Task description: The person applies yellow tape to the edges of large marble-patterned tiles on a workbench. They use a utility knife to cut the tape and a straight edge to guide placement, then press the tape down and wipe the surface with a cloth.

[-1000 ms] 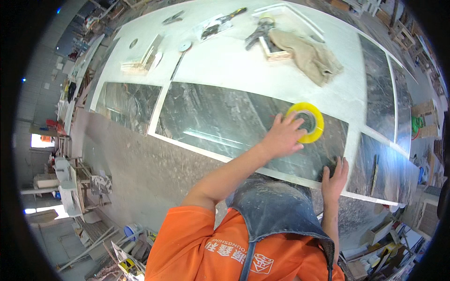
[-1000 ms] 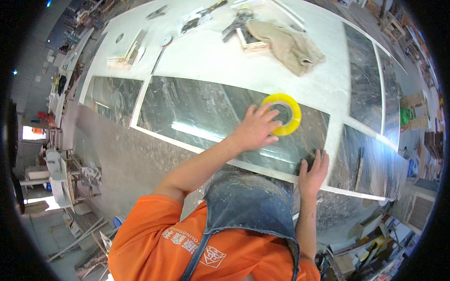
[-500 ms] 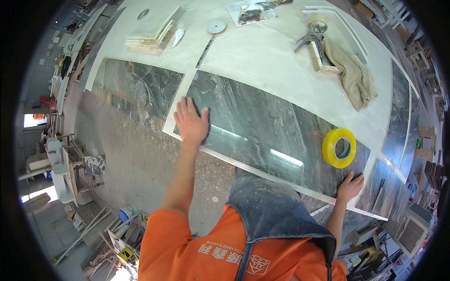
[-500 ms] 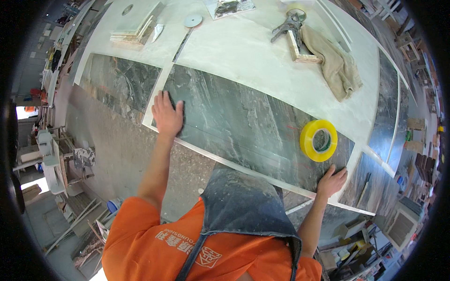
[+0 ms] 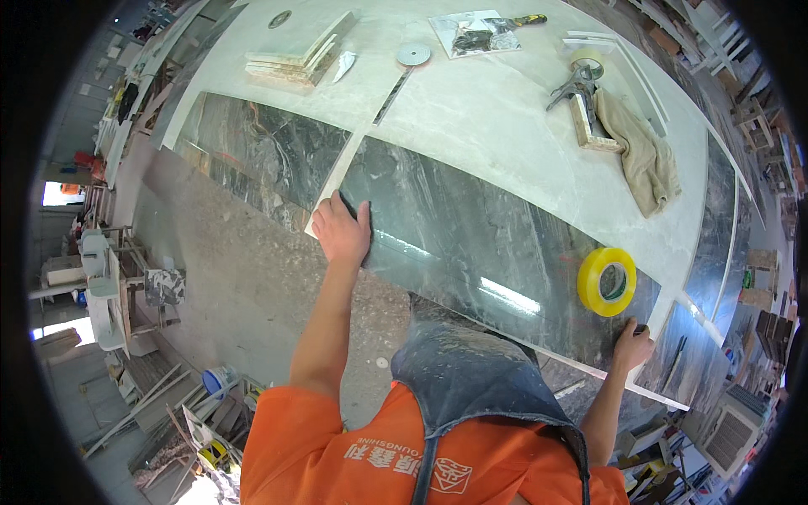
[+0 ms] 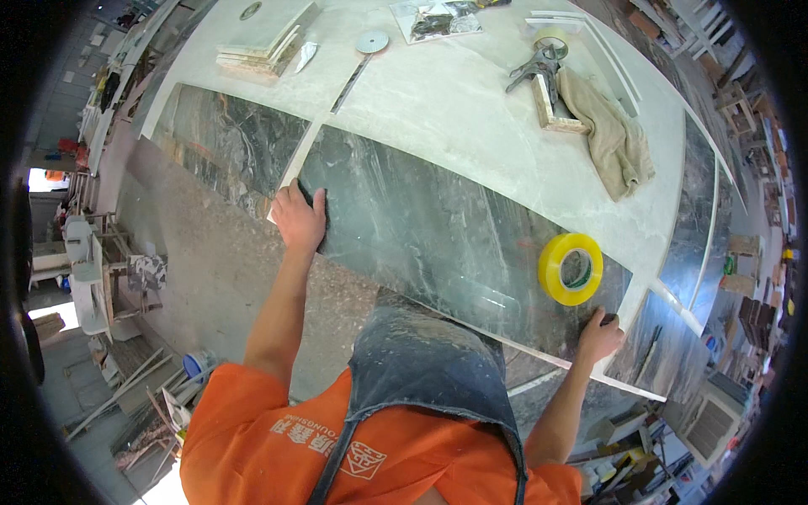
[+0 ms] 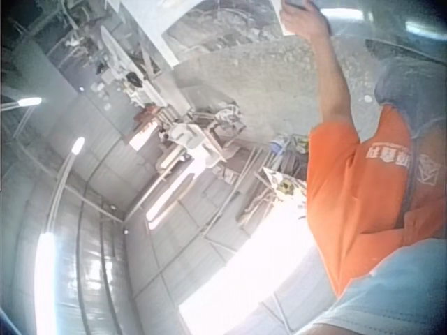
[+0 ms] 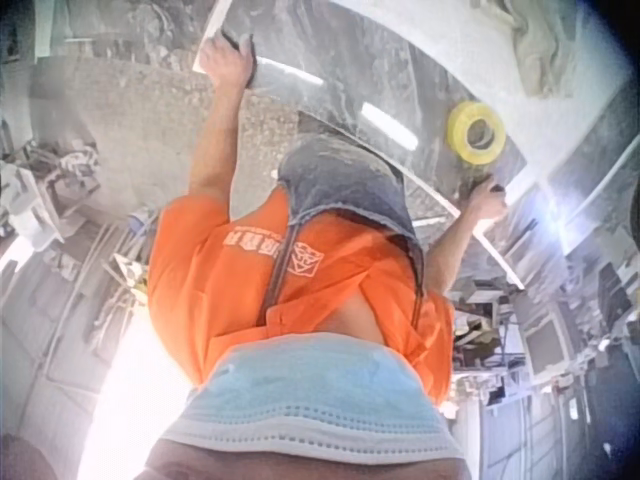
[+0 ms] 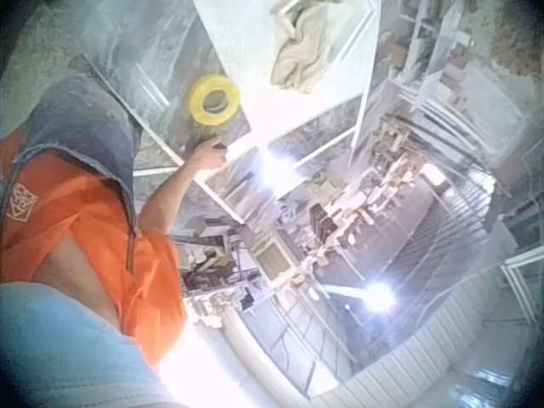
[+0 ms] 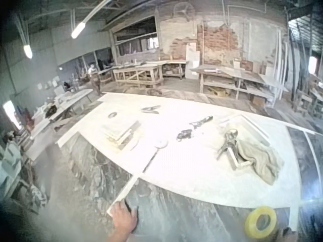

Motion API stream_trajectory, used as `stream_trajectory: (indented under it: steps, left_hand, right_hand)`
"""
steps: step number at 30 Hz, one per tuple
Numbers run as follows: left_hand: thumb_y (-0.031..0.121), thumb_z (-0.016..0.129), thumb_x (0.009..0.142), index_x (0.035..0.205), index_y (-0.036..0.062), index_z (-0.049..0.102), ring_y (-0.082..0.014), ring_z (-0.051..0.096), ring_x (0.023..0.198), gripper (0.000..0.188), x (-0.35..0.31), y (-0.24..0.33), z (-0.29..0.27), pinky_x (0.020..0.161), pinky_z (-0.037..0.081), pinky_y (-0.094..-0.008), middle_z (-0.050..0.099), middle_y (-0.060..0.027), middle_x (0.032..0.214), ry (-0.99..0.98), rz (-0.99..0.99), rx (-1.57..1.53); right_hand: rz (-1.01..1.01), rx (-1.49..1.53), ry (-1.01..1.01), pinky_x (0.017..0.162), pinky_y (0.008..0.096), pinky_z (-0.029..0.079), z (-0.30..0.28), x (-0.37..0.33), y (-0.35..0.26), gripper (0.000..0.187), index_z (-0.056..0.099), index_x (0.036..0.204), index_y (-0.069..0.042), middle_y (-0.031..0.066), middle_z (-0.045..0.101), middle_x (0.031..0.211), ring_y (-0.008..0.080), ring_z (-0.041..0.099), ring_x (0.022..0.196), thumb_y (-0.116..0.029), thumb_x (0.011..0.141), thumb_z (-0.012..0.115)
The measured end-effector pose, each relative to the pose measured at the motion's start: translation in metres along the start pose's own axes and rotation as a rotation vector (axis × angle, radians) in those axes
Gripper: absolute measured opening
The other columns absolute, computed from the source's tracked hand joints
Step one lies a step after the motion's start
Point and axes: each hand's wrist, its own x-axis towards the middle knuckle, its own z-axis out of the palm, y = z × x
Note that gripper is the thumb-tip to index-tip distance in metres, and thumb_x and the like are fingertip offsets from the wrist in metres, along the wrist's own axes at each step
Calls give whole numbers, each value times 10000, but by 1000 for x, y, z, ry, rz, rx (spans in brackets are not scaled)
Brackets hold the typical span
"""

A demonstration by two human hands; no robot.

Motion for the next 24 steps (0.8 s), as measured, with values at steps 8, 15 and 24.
stream_trajectory:
  steps: [8,15,24]
  left_hand:
    - [372,704,929,1260,-65,637,-446,590,1130,551,4,-5,1,977,455,-547,655,-262,1182,113,113,29]
    - [577,508,1033,1319,3,641,-425,643,1053,655,18,-48,38,892,523,-525,672,-214,1196,202,208,316]
    - [595,505,1020,1291,32,662,-399,683,995,644,16,-29,28,815,548,-537,692,-188,1133,279,159,430]
  right_hand:
    - [146,237,-148,835,568,509,-25,-9,-28,399,699,898,11,274,692,969,437,657,906,-382,867,639]
    - [215,168,-133,910,530,511,-31,-14,-34,506,654,1097,18,249,624,1131,409,595,1087,-429,863,678]
    - [-11,490,-60,945,509,468,-27,-42,14,486,629,1246,-17,211,612,1158,394,571,1116,-286,844,681]
